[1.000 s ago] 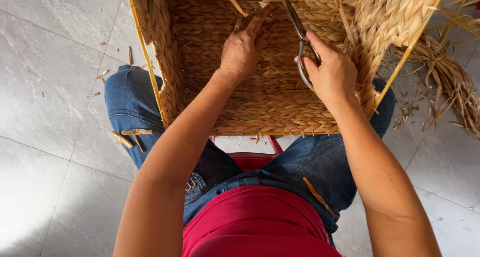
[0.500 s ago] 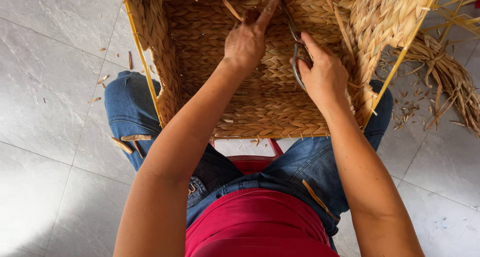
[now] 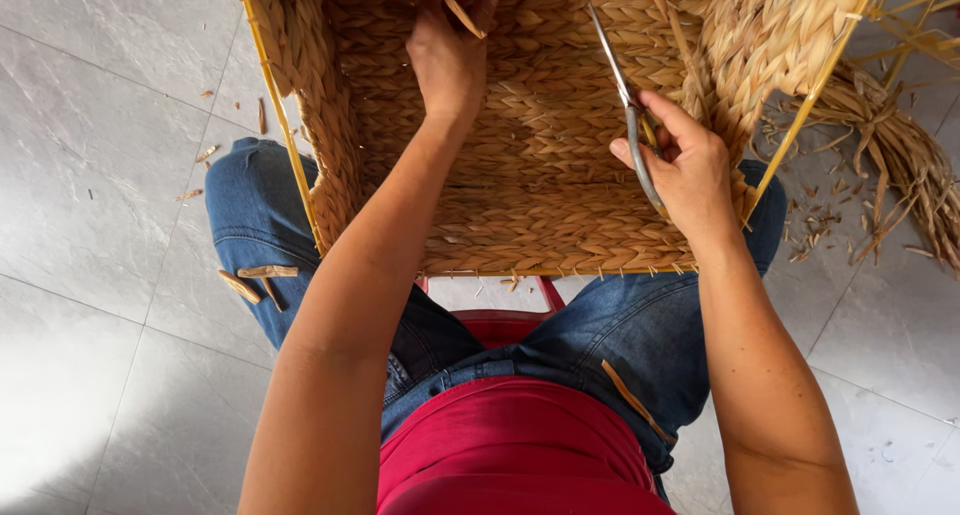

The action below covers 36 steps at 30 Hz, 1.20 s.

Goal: The person sits with a woven water-hyacinth storage basket on their lap and uses scissors to trim off the protruding straw ends sticking out from the basket's woven walls. They rotate the basket to reach each side, pulling the basket over their legs to trim the rim, sides, and interior edges one section at a time.

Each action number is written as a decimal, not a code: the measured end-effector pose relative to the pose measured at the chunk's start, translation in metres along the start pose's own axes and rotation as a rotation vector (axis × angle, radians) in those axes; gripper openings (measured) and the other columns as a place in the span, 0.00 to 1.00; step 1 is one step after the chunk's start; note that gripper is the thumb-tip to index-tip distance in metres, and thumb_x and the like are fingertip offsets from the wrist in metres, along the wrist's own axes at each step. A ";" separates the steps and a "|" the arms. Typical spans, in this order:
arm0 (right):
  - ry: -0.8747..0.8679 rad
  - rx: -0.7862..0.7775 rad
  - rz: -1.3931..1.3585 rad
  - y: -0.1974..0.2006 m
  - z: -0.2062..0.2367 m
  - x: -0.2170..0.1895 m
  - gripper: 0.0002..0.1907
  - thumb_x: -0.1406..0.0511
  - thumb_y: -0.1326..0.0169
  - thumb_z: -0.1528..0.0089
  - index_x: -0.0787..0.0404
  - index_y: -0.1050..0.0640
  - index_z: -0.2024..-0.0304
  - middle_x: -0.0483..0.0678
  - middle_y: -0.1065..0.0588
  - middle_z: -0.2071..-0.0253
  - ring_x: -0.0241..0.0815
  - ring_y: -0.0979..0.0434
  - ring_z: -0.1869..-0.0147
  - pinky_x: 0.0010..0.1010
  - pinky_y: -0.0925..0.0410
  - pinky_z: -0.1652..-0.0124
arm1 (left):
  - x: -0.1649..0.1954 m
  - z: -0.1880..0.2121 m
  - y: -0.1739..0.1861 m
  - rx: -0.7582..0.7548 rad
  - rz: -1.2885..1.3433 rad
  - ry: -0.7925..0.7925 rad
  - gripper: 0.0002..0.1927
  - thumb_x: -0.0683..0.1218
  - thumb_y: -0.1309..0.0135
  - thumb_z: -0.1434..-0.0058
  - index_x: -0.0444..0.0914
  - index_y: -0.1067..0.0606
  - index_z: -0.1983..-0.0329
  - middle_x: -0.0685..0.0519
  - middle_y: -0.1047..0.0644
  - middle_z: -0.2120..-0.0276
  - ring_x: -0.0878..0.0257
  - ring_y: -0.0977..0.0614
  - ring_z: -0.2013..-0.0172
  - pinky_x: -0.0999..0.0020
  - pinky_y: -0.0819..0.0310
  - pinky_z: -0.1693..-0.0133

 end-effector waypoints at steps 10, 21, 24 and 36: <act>-0.106 -0.291 -0.062 -0.031 -0.047 -0.029 0.37 0.55 0.32 0.42 0.59 0.24 0.33 0.36 0.33 0.75 0.27 0.37 0.73 0.22 0.45 0.73 | -0.046 -0.013 -0.020 -0.122 -0.027 0.300 0.11 0.45 0.41 0.35 0.29 0.22 0.62 0.45 0.18 0.71 0.58 0.18 0.73 0.65 0.21 0.68; -0.031 -0.473 -0.121 -0.058 -0.097 -0.064 0.36 0.54 0.33 0.41 0.60 0.26 0.33 0.38 0.26 0.73 0.26 0.31 0.74 0.18 0.36 0.73 | -0.030 -0.013 -0.002 -0.114 0.449 0.260 0.13 0.47 0.45 0.29 0.31 0.25 0.50 0.49 0.18 0.57 0.62 0.18 0.58 0.66 0.21 0.53; -0.006 -0.469 -0.051 -0.054 -0.103 -0.064 0.35 0.55 0.33 0.41 0.59 0.24 0.34 0.38 0.26 0.73 0.25 0.29 0.73 0.18 0.36 0.73 | -0.033 -0.013 -0.002 -0.080 0.511 0.229 0.14 0.47 0.46 0.28 0.31 0.25 0.49 0.49 0.19 0.56 0.62 0.18 0.57 0.65 0.21 0.52; -0.085 -0.547 -0.241 -0.065 -0.121 -0.048 0.34 0.58 0.33 0.40 0.58 0.26 0.33 0.39 0.24 0.69 0.23 0.30 0.72 0.15 0.36 0.72 | -0.039 -0.007 -0.005 -0.087 0.569 0.449 0.14 0.50 0.47 0.30 0.33 0.21 0.55 0.53 0.20 0.68 0.66 0.25 0.72 0.65 0.29 0.70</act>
Point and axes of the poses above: each hand's wrist, its own z-axis away from the middle knuckle, its own y-axis out of the back of the hand, x = y × z, the point moved 8 cm from there along -z, towards the middle knuckle
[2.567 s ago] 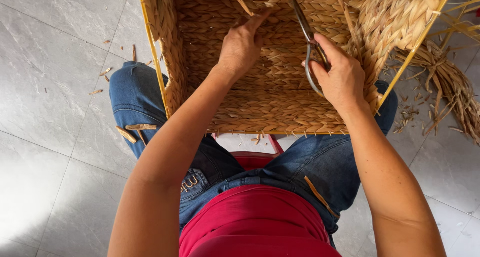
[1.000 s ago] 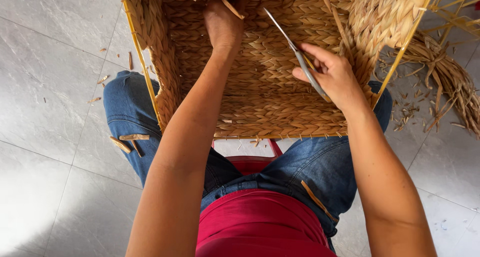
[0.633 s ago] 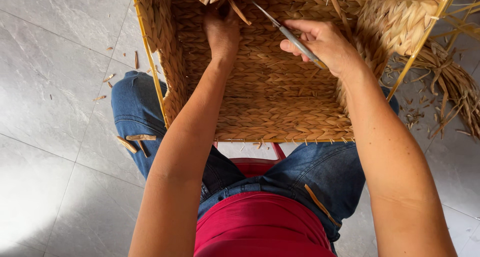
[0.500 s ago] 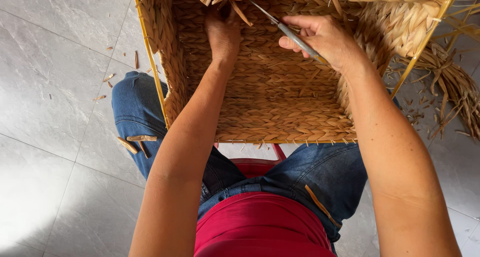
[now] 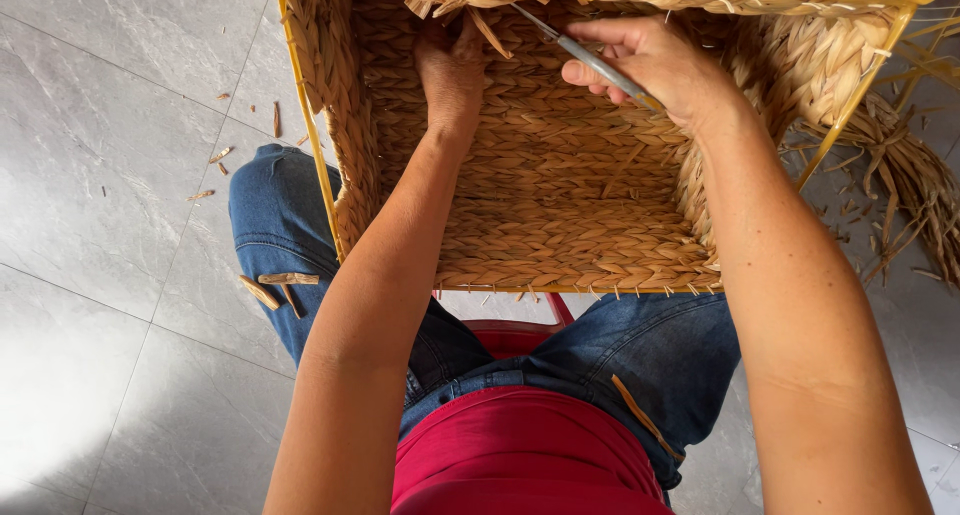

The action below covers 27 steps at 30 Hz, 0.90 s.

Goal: The person sits with a woven water-hyacinth storage basket on their lap and uses scissors to trim off the protruding straw ends sticking out from the basket's woven walls. They rotate the basket to reach each side, pulling the basket over their legs to trim the rim, sides, and interior edges one section at a time.

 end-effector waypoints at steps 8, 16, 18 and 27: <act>0.070 0.159 0.325 0.005 -0.003 -0.022 0.28 0.55 0.30 0.42 0.50 0.19 0.39 0.37 0.24 0.69 0.26 0.29 0.69 0.23 0.37 0.68 | 0.012 -0.002 -0.005 -0.082 0.064 -0.205 0.15 0.50 0.46 0.27 0.32 0.21 0.53 0.52 0.18 0.63 0.66 0.20 0.64 0.67 0.23 0.60; 0.091 0.139 0.301 -0.003 0.006 -0.025 0.26 0.59 0.32 0.40 0.53 0.20 0.40 0.36 0.23 0.74 0.24 0.29 0.75 0.20 0.38 0.77 | 0.000 0.000 0.008 -0.085 0.059 0.003 0.12 0.47 0.48 0.27 0.34 0.21 0.54 0.53 0.24 0.71 0.68 0.27 0.73 0.70 0.30 0.70; 0.116 0.141 0.386 0.000 0.016 -0.025 0.27 0.58 0.32 0.39 0.54 0.21 0.38 0.39 0.24 0.74 0.28 0.30 0.75 0.23 0.40 0.77 | -0.003 -0.006 0.015 -0.089 0.088 0.105 0.11 0.46 0.48 0.26 0.33 0.20 0.56 0.53 0.25 0.74 0.68 0.28 0.76 0.70 0.33 0.73; 0.159 0.359 0.785 -0.001 0.080 0.002 0.33 0.48 0.31 0.42 0.50 0.23 0.37 0.42 0.22 0.71 0.37 0.22 0.72 0.32 0.31 0.71 | -0.003 -0.002 0.019 -0.229 -0.169 0.105 0.11 0.38 0.44 0.37 0.39 0.24 0.51 0.52 0.20 0.67 0.66 0.22 0.73 0.68 0.23 0.71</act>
Point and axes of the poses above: each hand's wrist, its own z-axis away from the middle knuckle, its own y-axis out of the back of the hand, x = y × z, the point moved 8 cm from there along -z, towards the middle knuckle
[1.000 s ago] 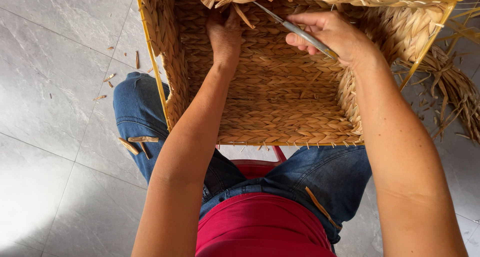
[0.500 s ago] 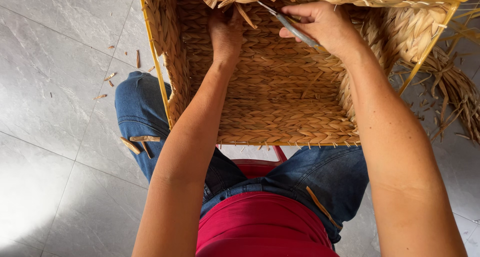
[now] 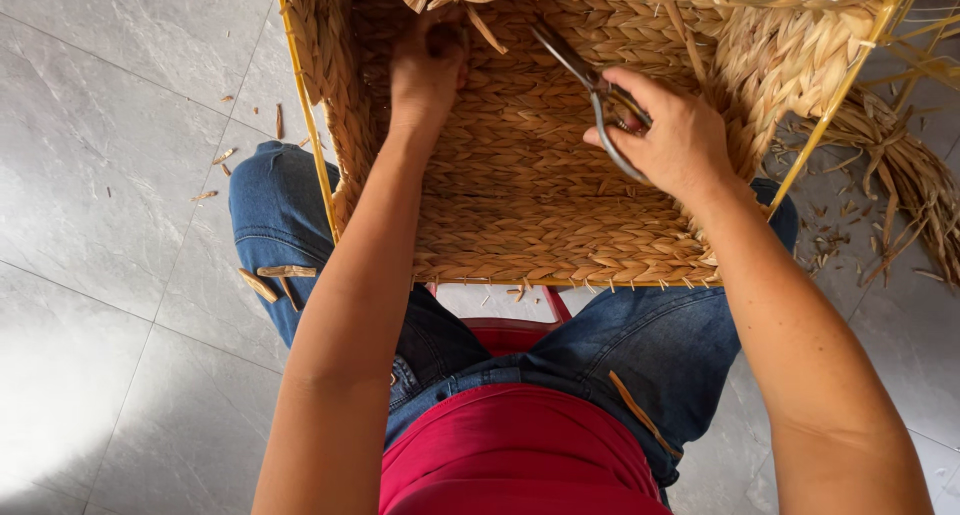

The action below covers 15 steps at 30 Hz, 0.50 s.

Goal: The person sits with a woven water-hyacinth storage basket on their lap and uses scissors to trim off the protruding straw ends sticking out from the basket's woven walls. They rotate the basket to reach each side, pulling the basket over their legs to trim the rim, sides, and interior edges one section at a time.

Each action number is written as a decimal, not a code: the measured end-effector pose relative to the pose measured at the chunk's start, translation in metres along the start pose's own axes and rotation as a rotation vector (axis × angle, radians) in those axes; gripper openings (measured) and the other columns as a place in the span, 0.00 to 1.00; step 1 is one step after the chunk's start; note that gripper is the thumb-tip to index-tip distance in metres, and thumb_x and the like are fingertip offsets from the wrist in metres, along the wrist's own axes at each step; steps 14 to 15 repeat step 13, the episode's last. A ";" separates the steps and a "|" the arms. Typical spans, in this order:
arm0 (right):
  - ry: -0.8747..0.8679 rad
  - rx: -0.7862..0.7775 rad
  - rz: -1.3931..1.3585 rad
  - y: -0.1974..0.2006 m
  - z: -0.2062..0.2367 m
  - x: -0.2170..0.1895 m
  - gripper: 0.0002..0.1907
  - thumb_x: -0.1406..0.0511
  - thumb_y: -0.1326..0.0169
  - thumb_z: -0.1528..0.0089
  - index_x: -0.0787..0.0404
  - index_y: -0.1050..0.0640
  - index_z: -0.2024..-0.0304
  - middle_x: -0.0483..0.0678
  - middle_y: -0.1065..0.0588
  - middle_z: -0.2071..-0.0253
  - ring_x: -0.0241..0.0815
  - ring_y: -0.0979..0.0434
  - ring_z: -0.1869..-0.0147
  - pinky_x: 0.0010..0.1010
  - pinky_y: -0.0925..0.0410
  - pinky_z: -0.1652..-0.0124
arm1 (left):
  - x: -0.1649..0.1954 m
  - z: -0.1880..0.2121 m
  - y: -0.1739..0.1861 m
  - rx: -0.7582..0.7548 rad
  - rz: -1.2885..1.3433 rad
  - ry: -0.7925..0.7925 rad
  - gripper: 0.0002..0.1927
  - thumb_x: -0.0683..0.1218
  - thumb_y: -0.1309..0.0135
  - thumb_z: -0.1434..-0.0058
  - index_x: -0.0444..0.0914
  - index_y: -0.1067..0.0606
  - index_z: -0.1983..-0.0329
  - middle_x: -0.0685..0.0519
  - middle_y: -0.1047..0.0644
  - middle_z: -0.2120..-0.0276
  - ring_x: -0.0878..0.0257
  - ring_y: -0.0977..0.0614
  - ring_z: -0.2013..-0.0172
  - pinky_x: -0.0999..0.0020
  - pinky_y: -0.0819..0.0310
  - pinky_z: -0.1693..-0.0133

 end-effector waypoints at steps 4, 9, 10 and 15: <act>0.136 0.134 0.055 -0.001 0.018 -0.009 0.32 0.50 0.30 0.42 0.49 0.22 0.38 0.44 0.21 0.66 0.42 0.19 0.66 0.35 0.29 0.66 | 0.028 0.014 -0.013 0.125 -0.485 -0.365 0.14 0.41 0.39 0.36 0.44 0.22 0.47 0.51 0.16 0.57 0.62 0.15 0.60 0.65 0.17 0.59; 0.057 0.123 -0.005 -0.009 0.018 -0.001 0.32 0.50 0.29 0.42 0.48 0.22 0.38 0.44 0.20 0.66 0.42 0.20 0.66 0.36 0.29 0.66 | 0.042 0.015 -0.029 0.064 -0.434 -0.458 0.14 0.37 0.46 0.32 0.39 0.24 0.44 0.43 0.18 0.54 0.53 0.15 0.55 0.62 0.15 0.57; 0.038 0.119 -0.028 -0.010 0.019 0.001 0.31 0.50 0.30 0.42 0.48 0.22 0.38 0.43 0.20 0.65 0.41 0.20 0.66 0.36 0.28 0.67 | 0.024 0.005 -0.025 0.032 -0.585 -0.166 0.11 0.41 0.48 0.28 0.41 0.24 0.45 0.48 0.18 0.56 0.55 0.13 0.59 0.62 0.16 0.60; -0.095 0.072 -0.074 -0.010 0.028 0.019 0.32 0.51 0.31 0.42 0.47 0.23 0.37 0.45 0.21 0.69 0.40 0.19 0.67 0.34 0.27 0.66 | 0.000 0.008 -0.013 -0.013 -0.644 0.033 0.08 0.43 0.47 0.25 0.42 0.21 0.46 0.51 0.15 0.51 0.64 0.11 0.51 0.73 0.16 0.54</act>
Point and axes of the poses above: each hand's wrist, its own z-axis away from the middle knuckle, its own y-axis out of the back of the hand, x = y × z, the point moved 8 cm from there along -z, towards the middle knuckle
